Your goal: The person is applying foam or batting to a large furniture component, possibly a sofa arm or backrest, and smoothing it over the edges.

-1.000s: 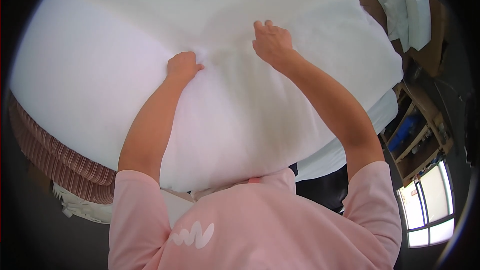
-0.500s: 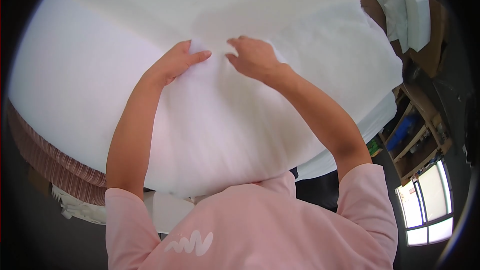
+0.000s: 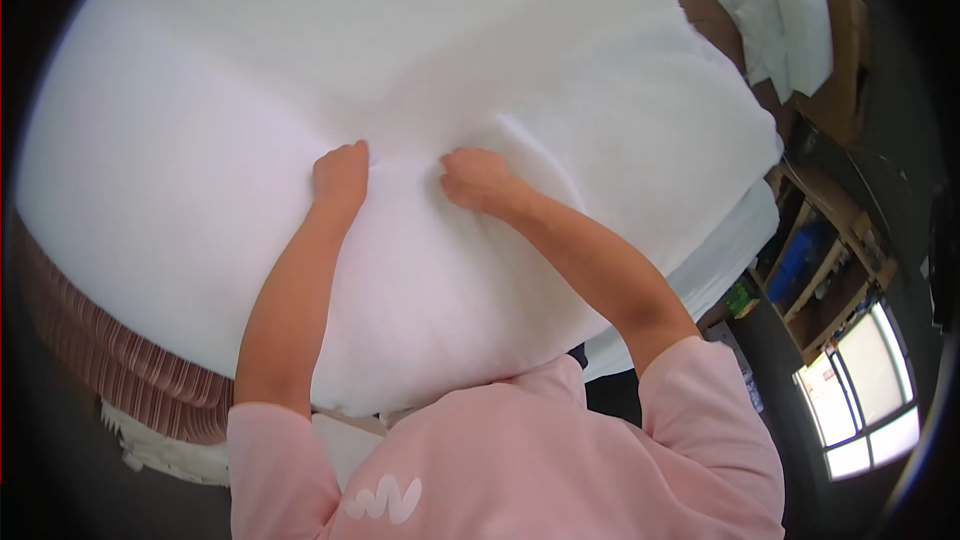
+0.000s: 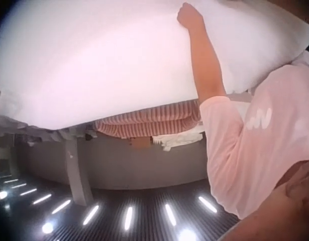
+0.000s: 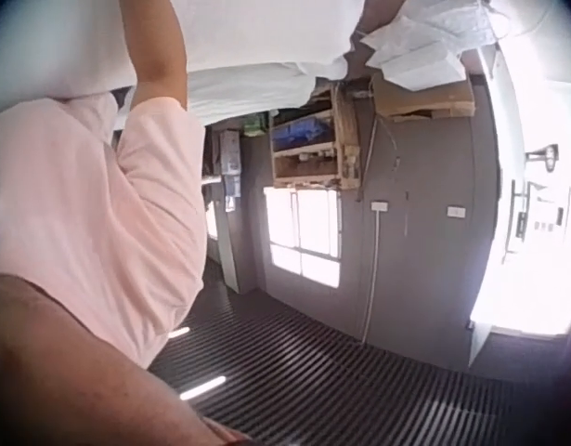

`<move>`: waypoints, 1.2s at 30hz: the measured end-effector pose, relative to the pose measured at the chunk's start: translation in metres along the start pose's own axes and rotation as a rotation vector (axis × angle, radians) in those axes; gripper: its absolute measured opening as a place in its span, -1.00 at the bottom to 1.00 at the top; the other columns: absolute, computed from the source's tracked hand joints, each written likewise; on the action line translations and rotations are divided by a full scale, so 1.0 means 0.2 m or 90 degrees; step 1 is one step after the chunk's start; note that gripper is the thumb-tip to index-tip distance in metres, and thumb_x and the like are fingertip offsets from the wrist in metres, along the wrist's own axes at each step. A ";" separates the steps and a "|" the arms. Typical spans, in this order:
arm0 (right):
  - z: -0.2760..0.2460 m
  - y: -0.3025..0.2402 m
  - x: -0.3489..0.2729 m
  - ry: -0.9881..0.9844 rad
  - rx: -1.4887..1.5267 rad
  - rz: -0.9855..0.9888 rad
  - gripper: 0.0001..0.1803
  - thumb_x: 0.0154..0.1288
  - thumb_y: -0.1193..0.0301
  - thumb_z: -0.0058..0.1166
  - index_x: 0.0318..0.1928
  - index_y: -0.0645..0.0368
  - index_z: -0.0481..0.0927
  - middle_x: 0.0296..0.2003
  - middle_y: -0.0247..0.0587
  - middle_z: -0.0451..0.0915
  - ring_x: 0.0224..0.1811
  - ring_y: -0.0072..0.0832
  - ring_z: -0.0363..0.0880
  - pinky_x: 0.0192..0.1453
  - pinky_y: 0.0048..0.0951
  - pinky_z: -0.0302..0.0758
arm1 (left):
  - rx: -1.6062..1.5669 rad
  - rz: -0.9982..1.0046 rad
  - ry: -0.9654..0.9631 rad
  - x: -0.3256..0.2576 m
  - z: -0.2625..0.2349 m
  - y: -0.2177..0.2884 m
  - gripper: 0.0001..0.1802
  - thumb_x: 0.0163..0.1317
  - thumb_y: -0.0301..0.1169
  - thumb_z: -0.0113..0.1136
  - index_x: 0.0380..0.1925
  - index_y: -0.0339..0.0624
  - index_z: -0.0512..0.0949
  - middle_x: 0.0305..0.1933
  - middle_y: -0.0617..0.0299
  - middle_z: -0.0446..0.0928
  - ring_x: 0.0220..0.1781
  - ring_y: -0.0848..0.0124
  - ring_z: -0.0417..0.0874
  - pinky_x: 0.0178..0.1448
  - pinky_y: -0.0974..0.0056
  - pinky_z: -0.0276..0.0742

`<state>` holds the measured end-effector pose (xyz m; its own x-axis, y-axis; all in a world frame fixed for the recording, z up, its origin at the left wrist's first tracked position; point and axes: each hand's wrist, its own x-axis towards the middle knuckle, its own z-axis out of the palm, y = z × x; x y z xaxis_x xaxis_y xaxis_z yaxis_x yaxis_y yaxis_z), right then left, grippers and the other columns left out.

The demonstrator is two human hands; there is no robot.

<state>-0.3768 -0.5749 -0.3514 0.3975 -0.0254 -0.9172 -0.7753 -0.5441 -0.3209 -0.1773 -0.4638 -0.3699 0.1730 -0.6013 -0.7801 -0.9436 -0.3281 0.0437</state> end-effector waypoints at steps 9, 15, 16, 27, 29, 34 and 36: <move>-0.53 0.67 -0.22 0.376 -0.019 0.121 -0.75 0.39 0.46 -0.06 0.01 0.17 0.59 0.33 0.15 0.35 -0.05 -0.03 0.65 0.00 -0.16 0.59 | -0.278 0.143 0.107 -0.01 -0.19 0.54 -0.53 0.24 -0.19 0.26 0.06 -0.23 0.47 0.09 0.12 0.53 0.25 0.14 0.51 0.23 0.03 0.44; -0.48 0.79 -0.25 0.415 -0.106 0.028 -0.92 0.41 0.46 -0.03 -0.13 0.13 0.48 -0.03 -0.05 0.58 -0.28 -0.08 0.66 -0.26 -0.14 0.56 | -0.413 0.119 -0.172 0.07 -0.16 0.68 -0.26 0.22 0.09 0.26 0.16 -0.28 0.41 0.23 -0.07 0.47 0.23 0.05 0.51 0.23 0.04 0.45; -0.53 0.75 -0.27 0.420 -0.104 0.030 -0.92 0.41 0.46 -0.03 -0.13 0.13 0.48 -0.03 -0.05 0.58 -0.28 -0.08 0.66 -0.26 -0.14 0.56 | -0.468 0.123 -0.273 0.09 -0.14 0.62 -0.29 0.24 0.07 0.26 0.17 -0.27 0.40 0.25 -0.13 0.45 0.20 0.05 0.53 0.23 0.05 0.46; -0.83 0.74 -0.29 0.814 0.117 -0.005 -0.91 0.39 0.42 0.02 -0.22 0.12 0.39 -0.34 -0.18 0.60 -0.32 -0.12 0.61 -0.31 -0.13 0.49 | -0.450 0.121 -0.242 0.09 -0.25 0.58 -0.16 0.19 0.00 0.35 0.35 -0.24 0.31 0.27 -0.16 0.46 0.24 0.07 0.56 0.29 0.13 0.45; -0.75 0.89 -0.19 0.805 0.079 0.011 -0.91 0.37 0.41 0.04 -0.22 0.12 0.43 -0.33 -0.17 0.61 -0.29 -0.11 0.61 -0.26 -0.15 0.51 | -0.374 0.123 -0.266 0.15 -0.08 0.50 -0.20 0.17 0.01 0.35 0.29 -0.26 0.40 0.19 -0.07 0.55 0.23 0.10 0.57 0.31 0.14 0.45; -0.81 0.99 -0.37 0.942 0.031 -0.037 -0.93 0.32 0.40 0.14 -0.25 0.07 0.54 -0.31 -0.22 0.61 -0.31 -0.17 0.60 -0.27 -0.24 0.51 | -0.512 0.133 0.114 0.11 -0.40 0.45 -0.81 0.42 -0.30 0.08 -0.25 -0.21 0.46 -0.39 0.02 0.54 -0.40 0.02 0.59 -0.30 0.02 0.47; -0.94 0.96 -0.49 1.070 -0.012 -0.081 -0.92 0.28 0.44 0.20 -0.27 0.06 0.55 -0.36 -0.28 0.60 -0.38 -0.20 0.59 -0.34 -0.28 0.50 | -0.373 0.154 0.168 0.14 -0.40 0.44 -0.83 0.41 -0.31 0.07 -0.25 -0.19 0.45 -0.41 0.06 0.55 -0.44 0.04 0.60 -0.35 0.04 0.49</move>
<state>-0.4723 -0.8349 -0.2777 0.5078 -0.7796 0.3667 -0.6989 -0.6216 -0.3537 -0.2329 -0.5668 -0.3381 0.1093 -0.8401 -0.5313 -0.6690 -0.4575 0.5858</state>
